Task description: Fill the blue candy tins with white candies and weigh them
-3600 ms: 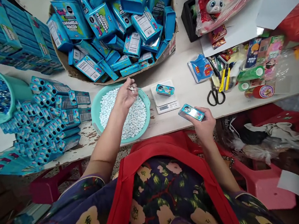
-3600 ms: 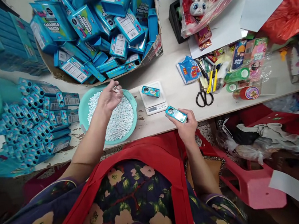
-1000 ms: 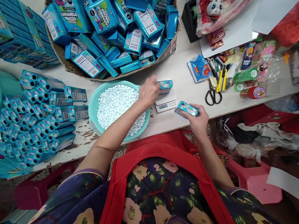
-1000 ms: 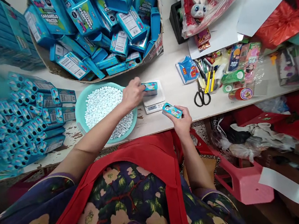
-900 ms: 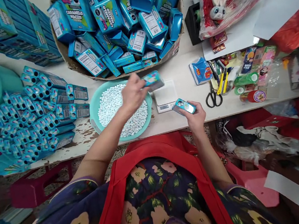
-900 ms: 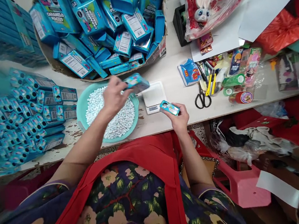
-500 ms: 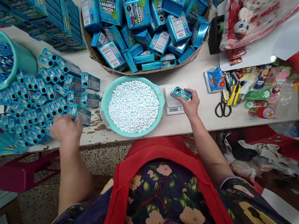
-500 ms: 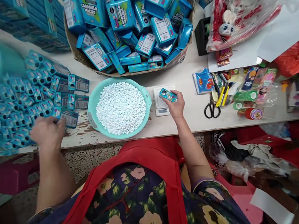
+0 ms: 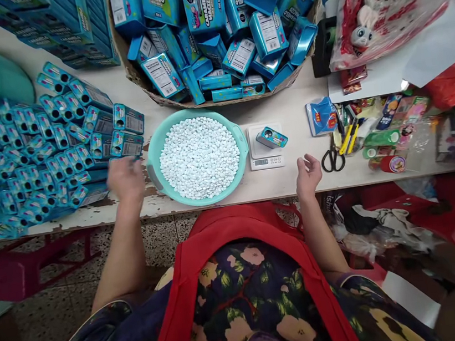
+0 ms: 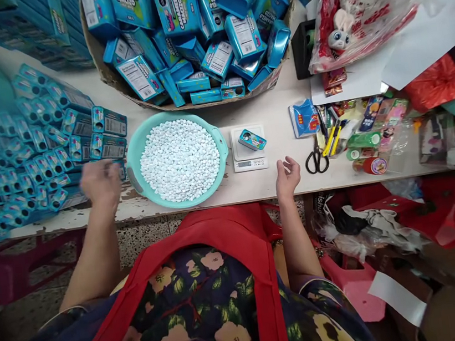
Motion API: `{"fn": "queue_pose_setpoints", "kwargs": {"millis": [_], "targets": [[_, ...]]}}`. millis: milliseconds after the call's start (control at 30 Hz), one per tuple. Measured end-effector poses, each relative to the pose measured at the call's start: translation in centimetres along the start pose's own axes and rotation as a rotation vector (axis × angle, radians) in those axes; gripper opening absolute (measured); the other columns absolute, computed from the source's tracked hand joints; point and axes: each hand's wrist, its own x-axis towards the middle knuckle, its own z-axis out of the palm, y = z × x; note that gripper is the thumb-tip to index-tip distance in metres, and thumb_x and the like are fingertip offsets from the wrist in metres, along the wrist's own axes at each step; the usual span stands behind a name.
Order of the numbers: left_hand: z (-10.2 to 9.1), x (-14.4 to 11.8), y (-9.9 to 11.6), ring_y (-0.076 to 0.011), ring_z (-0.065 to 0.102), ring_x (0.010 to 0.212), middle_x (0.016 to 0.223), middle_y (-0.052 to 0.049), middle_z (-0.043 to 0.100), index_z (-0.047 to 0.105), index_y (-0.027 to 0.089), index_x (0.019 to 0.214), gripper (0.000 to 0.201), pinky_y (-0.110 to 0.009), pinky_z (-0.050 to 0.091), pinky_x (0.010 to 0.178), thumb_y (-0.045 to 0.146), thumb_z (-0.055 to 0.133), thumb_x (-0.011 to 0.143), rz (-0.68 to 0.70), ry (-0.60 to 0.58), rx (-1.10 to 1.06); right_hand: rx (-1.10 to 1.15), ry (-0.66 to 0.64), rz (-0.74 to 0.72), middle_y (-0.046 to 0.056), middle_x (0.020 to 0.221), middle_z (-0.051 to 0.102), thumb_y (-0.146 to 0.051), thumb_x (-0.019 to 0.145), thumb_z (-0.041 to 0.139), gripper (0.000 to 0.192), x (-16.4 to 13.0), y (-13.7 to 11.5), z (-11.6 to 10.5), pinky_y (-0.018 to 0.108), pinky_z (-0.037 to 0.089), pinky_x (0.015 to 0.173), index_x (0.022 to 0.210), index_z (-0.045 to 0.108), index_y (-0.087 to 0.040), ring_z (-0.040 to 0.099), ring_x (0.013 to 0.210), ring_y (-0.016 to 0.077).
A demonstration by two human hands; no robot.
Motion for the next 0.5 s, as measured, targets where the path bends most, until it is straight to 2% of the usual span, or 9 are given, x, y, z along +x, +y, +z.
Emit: {"fn": "queue_pose_setpoints", "kwargs": {"millis": [67,133,200,267,333,400,500], "targets": [[1.6,0.7,3.3,-0.0305,0.057,0.12,0.124,-0.015,0.063,0.064,0.01,0.12,0.045,-0.047,0.042,0.098,0.04,0.05,0.089,0.15,-0.206,0.005,0.012,-0.002,0.019,0.013,0.116,0.065,-0.054,0.075,0.065,0.052,-0.3,0.2,0.3,0.042,0.052,0.091,0.11,0.06,-0.016,0.062,0.103,0.0218],[4.0,1.5,6.2,-0.0307,0.055,0.123,0.131,-0.014,0.061,0.061,0.014,0.129,0.05,-0.044,0.044,0.102,0.038,0.058,0.085,0.281,-0.398,0.025,0.026,-0.015,0.021,0.012,0.113,0.067,-0.052,0.074,0.066,0.05,-0.5,0.1,0.6,0.041,0.052,0.091,0.109,0.061,-0.016,0.063,0.102,0.0212],[6.0,2.2,8.3,-0.0333,0.055,0.122,0.13,-0.016,0.061,0.061,0.015,0.13,0.052,-0.044,0.045,0.1,0.036,0.061,0.083,0.351,-0.515,0.072,0.035,-0.031,0.015,0.011,0.11,0.068,-0.051,0.074,0.066,0.049,-0.7,-0.1,0.7,0.041,0.052,0.092,0.107,0.062,-0.016,0.063,0.101,0.0205],[7.1,2.7,9.4,-0.0333,0.06,0.112,0.118,-0.016,0.066,0.068,0.015,0.117,0.039,-0.044,0.046,0.095,0.028,0.062,0.081,0.367,-0.546,0.091,0.043,-0.043,0.013,0.011,0.108,0.069,-0.051,0.074,0.067,0.048,-0.8,-0.2,0.7,0.04,0.052,0.092,0.106,0.063,-0.016,0.064,0.098,0.0201],[7.2,3.0,9.5,-0.0305,0.064,0.098,0.1,-0.013,0.07,0.073,0.017,0.095,0.022,-0.041,0.047,0.089,0.02,0.064,0.076,0.357,-0.521,0.033,0.052,-0.045,0.02,0.011,0.105,0.07,-0.051,0.073,0.068,0.047,-0.8,-0.1,0.7,0.041,0.052,0.091,0.103,0.064,-0.016,0.064,0.096,0.0201],[6.5,3.0,8.9,-0.0253,0.064,0.083,0.082,-0.009,0.069,0.071,0.019,0.077,0.009,-0.036,0.048,0.079,0.017,0.068,0.069,0.288,-0.509,-0.118,0.062,-0.045,0.033,0.011,0.103,0.07,-0.051,0.072,0.068,0.045,-0.8,0.0,0.7,0.041,0.052,0.089,0.1,0.065,-0.016,0.064,0.093,0.0203],[5.1,2.8,7.5,-0.0147,0.056,0.06,0.066,-0.003,0.062,0.066,0.017,0.069,0.014,-0.027,0.045,0.06,0.021,0.076,0.06,0.003,-0.55,-0.556,0.069,-0.054,0.046,0.011,0.099,0.07,-0.051,0.071,0.068,0.045,-0.7,0.0,0.8,0.041,0.052,0.087,0.098,0.065,-0.015,0.064,0.09,0.0201]]}}
